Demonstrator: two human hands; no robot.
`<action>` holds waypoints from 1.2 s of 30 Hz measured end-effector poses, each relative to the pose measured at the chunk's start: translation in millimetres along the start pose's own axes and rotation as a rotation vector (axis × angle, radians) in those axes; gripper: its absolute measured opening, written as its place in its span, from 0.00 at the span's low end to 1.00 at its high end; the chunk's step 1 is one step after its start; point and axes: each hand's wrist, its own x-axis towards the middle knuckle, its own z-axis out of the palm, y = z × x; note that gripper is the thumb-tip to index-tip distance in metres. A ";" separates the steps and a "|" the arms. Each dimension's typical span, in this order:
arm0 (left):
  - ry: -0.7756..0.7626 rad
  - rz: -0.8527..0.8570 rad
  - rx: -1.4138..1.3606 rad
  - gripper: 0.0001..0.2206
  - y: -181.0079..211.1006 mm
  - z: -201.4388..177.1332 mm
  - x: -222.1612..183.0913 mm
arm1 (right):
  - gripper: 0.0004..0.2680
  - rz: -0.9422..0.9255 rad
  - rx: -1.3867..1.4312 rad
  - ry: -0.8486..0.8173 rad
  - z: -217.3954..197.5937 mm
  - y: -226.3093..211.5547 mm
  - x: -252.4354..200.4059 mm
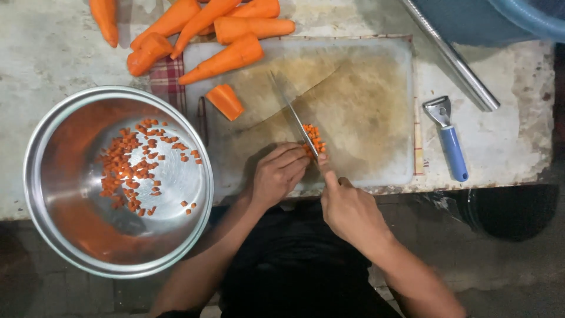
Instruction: Dicing carrots on a cutting board and transferring them to a bowl.
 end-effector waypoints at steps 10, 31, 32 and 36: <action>0.060 0.023 0.014 0.03 -3.1 4.7 -5.1 | 0.22 -0.089 -0.089 0.237 30.2 10.1 16.8; 0.056 0.014 0.028 0.07 -17.8 23.4 -21.4 | 0.19 0.131 -0.024 -0.126 -34.4 -30.1 -6.4; 0.051 0.003 0.032 0.07 -19.0 24.6 -22.2 | 0.19 0.146 -0.024 -0.136 -35.1 -32.7 -7.5; 0.074 -0.003 0.017 0.07 -17.9 24.4 -20.5 | 0.19 0.124 -0.042 -0.098 -24.6 -29.2 -6.7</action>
